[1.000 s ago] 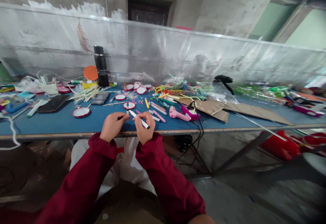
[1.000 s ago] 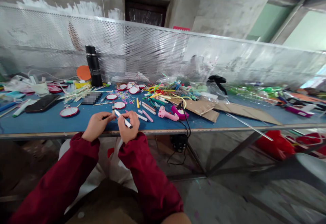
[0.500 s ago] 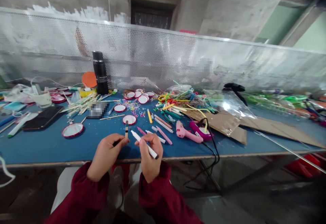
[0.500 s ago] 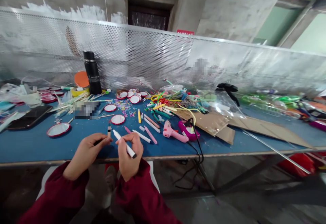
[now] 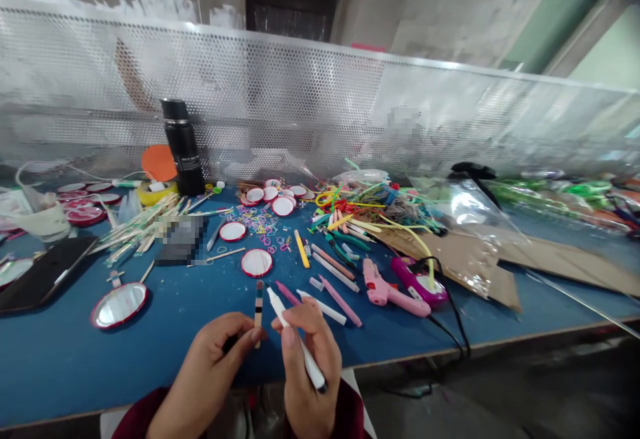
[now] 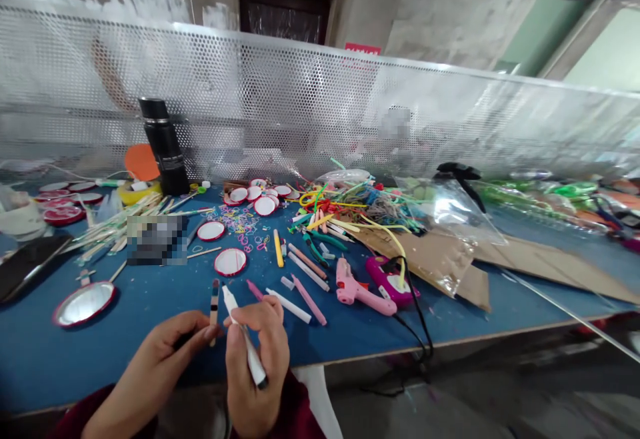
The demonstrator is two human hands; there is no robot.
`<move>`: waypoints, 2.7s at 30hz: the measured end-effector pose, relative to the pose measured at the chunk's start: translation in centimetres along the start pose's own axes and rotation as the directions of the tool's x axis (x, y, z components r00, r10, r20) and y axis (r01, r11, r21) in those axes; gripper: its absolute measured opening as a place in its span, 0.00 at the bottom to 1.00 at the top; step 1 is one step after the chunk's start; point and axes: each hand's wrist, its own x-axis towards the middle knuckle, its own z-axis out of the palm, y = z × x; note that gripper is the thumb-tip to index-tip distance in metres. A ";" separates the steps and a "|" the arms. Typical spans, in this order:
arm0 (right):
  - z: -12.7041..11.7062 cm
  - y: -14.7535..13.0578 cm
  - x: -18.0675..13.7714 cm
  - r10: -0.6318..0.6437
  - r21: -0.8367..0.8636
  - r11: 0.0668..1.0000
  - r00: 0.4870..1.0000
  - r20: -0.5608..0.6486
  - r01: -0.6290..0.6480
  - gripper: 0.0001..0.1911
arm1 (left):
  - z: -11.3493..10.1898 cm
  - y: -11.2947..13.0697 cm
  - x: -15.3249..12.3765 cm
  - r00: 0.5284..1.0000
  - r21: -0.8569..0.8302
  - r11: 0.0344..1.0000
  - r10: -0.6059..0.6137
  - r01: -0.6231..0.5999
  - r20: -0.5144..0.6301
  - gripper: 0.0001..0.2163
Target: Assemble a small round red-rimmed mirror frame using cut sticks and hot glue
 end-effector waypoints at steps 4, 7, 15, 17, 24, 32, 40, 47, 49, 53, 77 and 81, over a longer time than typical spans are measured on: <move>-0.3 -0.2 0.6 -0.011 -0.010 1.000 0.999 0.043 0.012 0.09 | 0.0 -0.4 0.0 0.999 -0.025 0.999 -0.026 0.026 0.031 0.14; -0.8 0.0 0.7 -0.005 -0.007 1.000 0.995 0.104 0.006 0.09 | 0.2 -0.5 0.0 0.999 -0.009 0.999 -0.035 0.035 -0.004 0.14; -1.4 0.7 0.9 0.047 0.006 0.999 0.964 0.262 -0.050 0.09 | 0.7 -0.2 0.0 0.990 0.000 0.998 -0.054 0.055 -0.134 0.16; -1.5 0.6 0.8 0.011 0.011 1.000 0.958 0.285 -0.015 0.09 | 0.6 0.0 -0.2 0.988 -0.001 0.999 -0.046 0.046 -0.145 0.16; -1.1 0.4 0.8 0.005 -0.022 1.000 0.971 0.240 0.000 0.07 | 0.1 0.2 -0.8 0.993 -0.012 1.000 0.020 -0.022 -0.116 0.16; -0.5 1.1 0.3 0.173 0.016 0.984 0.979 0.107 -0.176 0.06 | -0.1 -0.5 -0.5 0.994 -0.024 0.999 0.044 -0.047 -0.100 0.14; -0.5 1.6 0.2 0.214 0.045 0.973 0.961 0.178 -0.225 0.05 | 0.3 -0.3 -0.3 0.982 -0.002 0.999 0.046 -0.047 -0.184 0.14; -0.4 1.6 -0.2 0.040 -0.013 0.999 0.997 0.073 -0.039 0.03 | 0.2 -0.2 -0.3 0.983 0.065 0.993 0.107 -0.098 -0.152 0.15; -0.3 1.5 -0.3 -0.031 0.006 0.999 0.999 0.025 0.031 0.03 | 0.2 -0.2 -0.4 0.984 0.067 0.995 0.079 -0.069 -0.160 0.15; -0.2 1.3 -0.2 -0.085 0.025 0.996 0.996 0.013 0.085 0.05 | 0.3 -0.4 -0.6 0.979 0.040 0.998 0.059 -0.053 -0.194 0.15; -0.1 1.0 -0.3 -0.253 -0.023 0.966 0.960 0.122 0.258 0.06 | 0.6 -0.2 -1.0 0.960 0.122 0.985 0.149 -0.123 -0.237 0.13; -0.1 1.1 -0.3 -0.255 -0.029 0.965 0.959 0.121 0.260 0.06 | 0.6 -0.1 -1.0 0.958 0.126 0.984 0.154 -0.126 -0.244 0.13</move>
